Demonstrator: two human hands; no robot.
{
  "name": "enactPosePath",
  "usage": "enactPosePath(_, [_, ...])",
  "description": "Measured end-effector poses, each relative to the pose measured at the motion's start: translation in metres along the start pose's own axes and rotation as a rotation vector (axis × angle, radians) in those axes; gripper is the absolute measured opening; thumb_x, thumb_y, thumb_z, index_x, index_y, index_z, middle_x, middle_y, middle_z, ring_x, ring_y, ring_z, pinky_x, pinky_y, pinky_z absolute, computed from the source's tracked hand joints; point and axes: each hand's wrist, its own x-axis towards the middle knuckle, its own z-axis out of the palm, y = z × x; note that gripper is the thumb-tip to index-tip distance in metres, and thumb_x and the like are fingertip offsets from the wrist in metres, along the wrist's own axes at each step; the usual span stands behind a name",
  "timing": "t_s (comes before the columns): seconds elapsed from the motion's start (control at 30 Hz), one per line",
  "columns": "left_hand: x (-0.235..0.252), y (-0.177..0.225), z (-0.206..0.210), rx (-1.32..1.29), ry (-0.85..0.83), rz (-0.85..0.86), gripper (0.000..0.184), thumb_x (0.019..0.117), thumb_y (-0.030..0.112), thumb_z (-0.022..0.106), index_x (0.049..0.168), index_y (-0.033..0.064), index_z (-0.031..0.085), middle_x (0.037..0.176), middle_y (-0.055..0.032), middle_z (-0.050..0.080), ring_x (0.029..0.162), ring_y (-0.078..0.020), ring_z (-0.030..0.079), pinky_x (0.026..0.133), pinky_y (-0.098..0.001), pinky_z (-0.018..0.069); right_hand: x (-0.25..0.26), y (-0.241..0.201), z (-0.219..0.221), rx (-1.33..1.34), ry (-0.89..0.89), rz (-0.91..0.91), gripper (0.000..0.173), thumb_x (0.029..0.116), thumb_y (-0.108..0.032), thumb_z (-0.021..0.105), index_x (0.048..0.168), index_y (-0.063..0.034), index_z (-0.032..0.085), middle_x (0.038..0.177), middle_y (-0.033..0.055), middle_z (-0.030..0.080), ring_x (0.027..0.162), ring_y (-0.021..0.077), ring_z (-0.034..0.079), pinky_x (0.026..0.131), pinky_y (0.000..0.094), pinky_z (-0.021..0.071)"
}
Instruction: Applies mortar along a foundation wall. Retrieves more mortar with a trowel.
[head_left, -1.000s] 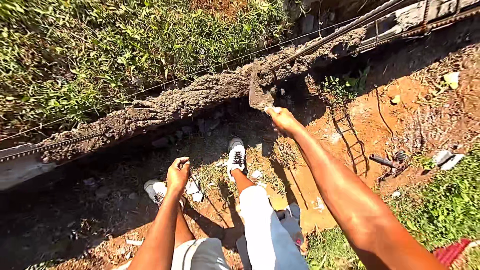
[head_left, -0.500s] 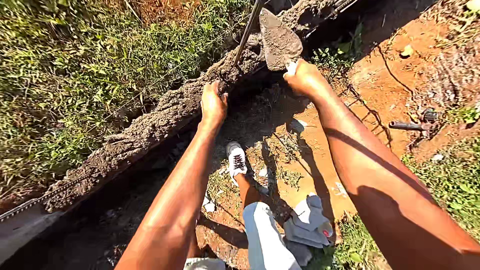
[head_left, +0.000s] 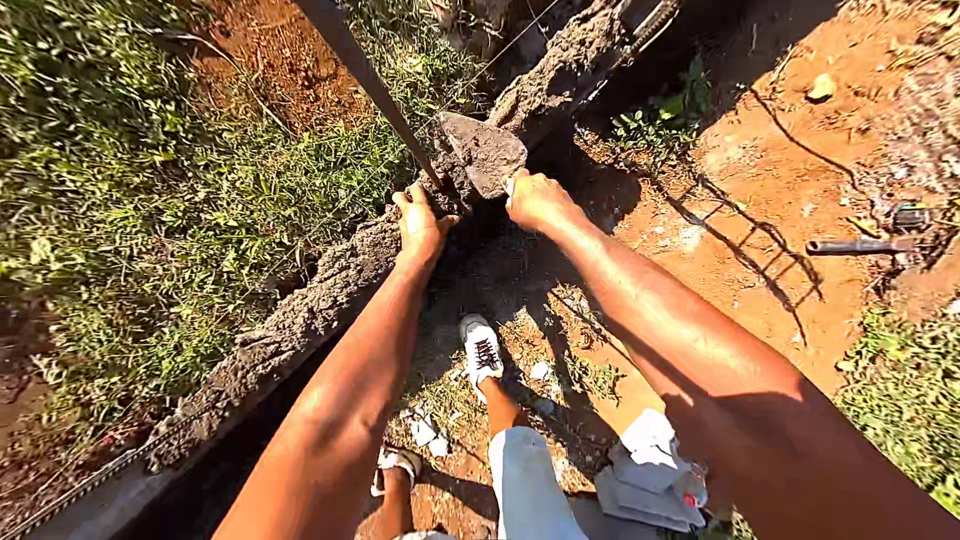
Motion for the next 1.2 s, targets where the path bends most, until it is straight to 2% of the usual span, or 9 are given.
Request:
enactPosePath(0.13, [-0.003, -0.002, 0.008, -0.02, 0.027, -0.011, 0.11, 0.0754, 0.03, 0.091, 0.161, 0.0077, 0.025, 0.155, -0.033, 0.031, 0.116, -0.0481, 0.062, 0.095, -0.056, 0.0567, -0.018, -0.019, 0.026, -0.037, -0.024, -0.086, 0.038, 0.107, -0.017, 0.043, 0.14, -0.0006, 0.047, 0.119, 0.0253, 0.066, 0.113, 0.0426, 0.067, 0.09, 0.0589, 0.0547])
enactPosePath(0.23, [0.003, 0.006, 0.002, -0.026, 0.013, -0.017, 0.121, 0.0754, 0.031, 0.091, 0.166, 0.0215, 0.013, 0.157, -0.0347, 0.027, 0.115, -0.05, 0.061, 0.095, -0.0575, 0.0559, -0.012, -0.005, 0.01, -0.128, -0.018, -0.121, 0.039, 0.1051, -0.017, 0.048, 0.141, -0.0026, 0.051, 0.119, 0.0254, 0.067, 0.114, 0.0439, 0.066, 0.09, 0.0614, 0.0534])
enactPosePath(0.3, [0.011, 0.006, 0.001, 0.026, 0.005, 0.003, 0.107, 0.0782, 0.028, 0.087, 0.164, 0.0266, 0.023, 0.157, -0.0352, 0.028, 0.113, -0.0512, 0.062, 0.093, -0.0606, 0.0552, -0.033, 0.0, 0.019, -0.075, -0.009, -0.08, 0.04, 0.1049, -0.017, 0.051, 0.142, -0.0037, 0.049, 0.121, 0.0245, 0.067, 0.116, 0.0428, 0.066, 0.092, 0.0596, 0.0539])
enactPosePath(0.43, [0.019, -0.009, -0.006, 0.092, 0.009, 0.138, 0.072, 0.0834, 0.022, 0.076, 0.15, 0.0264, 0.05, 0.151, -0.0295, 0.041, 0.109, -0.0479, 0.064, 0.088, -0.0642, 0.0549, -0.081, 0.0, 0.108, 0.204, 0.06, 0.0, 0.04, 0.102, -0.028, 0.055, 0.132, -0.0029, 0.049, 0.096, 0.0225, 0.068, 0.091, 0.0416, 0.071, 0.07, 0.0591, 0.0574])
enactPosePath(0.5, [0.013, -0.022, -0.01, 0.135, -0.01, 0.201, 0.059, 0.084, 0.019, 0.075, 0.141, 0.0227, 0.06, 0.149, -0.0265, 0.044, 0.11, -0.0465, 0.065, 0.088, -0.0645, 0.0549, -0.097, -0.011, 0.117, 0.168, -0.154, 0.063, 0.042, 0.1058, -0.032, 0.05, 0.136, -0.0032, 0.048, 0.105, 0.022, 0.069, 0.102, 0.0403, 0.07, 0.082, 0.0584, 0.0563])
enactPosePath(0.77, [-0.08, -0.141, -0.014, -0.323, 0.064, 0.013, 0.049, 0.0874, 0.017, 0.074, 0.134, 0.0085, 0.062, 0.128, -0.0235, 0.062, 0.123, -0.0386, 0.059, 0.103, -0.0608, 0.0473, -0.107, -0.015, 0.132, 0.36, -0.103, 0.122, 0.051, 0.1031, -0.027, 0.057, 0.144, -0.001, 0.041, 0.112, 0.031, 0.066, 0.103, 0.049, 0.067, 0.083, 0.0666, 0.0534])
enactPosePath(0.87, [-0.128, -0.193, 0.01, -0.505, 0.046, -0.149, 0.039, 0.0897, 0.016, 0.071, 0.128, 0.011, 0.065, 0.118, -0.02, 0.068, 0.107, -0.0363, 0.066, 0.089, -0.0616, 0.0533, -0.103, -0.065, 0.149, 0.267, -0.145, 0.151, 0.054, 0.1034, -0.023, 0.053, 0.151, -0.0026, 0.036, 0.123, 0.0275, 0.065, 0.116, 0.0443, 0.065, 0.094, 0.0624, 0.0529])
enactPosePath(1.0, [-0.188, -0.262, 0.055, -0.687, -0.07, -0.358, 0.037, 0.0945, 0.018, 0.069, 0.131, 0.013, 0.062, 0.105, -0.0191, 0.069, 0.078, -0.0307, 0.067, 0.068, -0.0523, 0.0566, -0.131, -0.078, 0.181, 0.089, -0.192, -0.047, 0.048, 0.1012, -0.022, 0.059, 0.142, -0.0018, 0.044, 0.11, 0.0283, 0.068, 0.104, 0.0482, 0.067, 0.084, 0.0657, 0.054])
enactPosePath(1.2, [-0.248, -0.342, 0.065, -0.981, -0.083, -0.471, 0.035, 0.0958, 0.008, 0.066, 0.13, 0.0052, 0.06, 0.101, -0.0137, 0.067, 0.069, -0.018, 0.063, 0.061, -0.0348, 0.0556, -0.105, -0.109, 0.162, 0.123, -0.065, 0.182, 0.059, 0.1018, -0.022, 0.055, 0.152, 0.0007, 0.034, 0.126, 0.029, 0.064, 0.116, 0.0439, 0.065, 0.095, 0.0612, 0.0531])
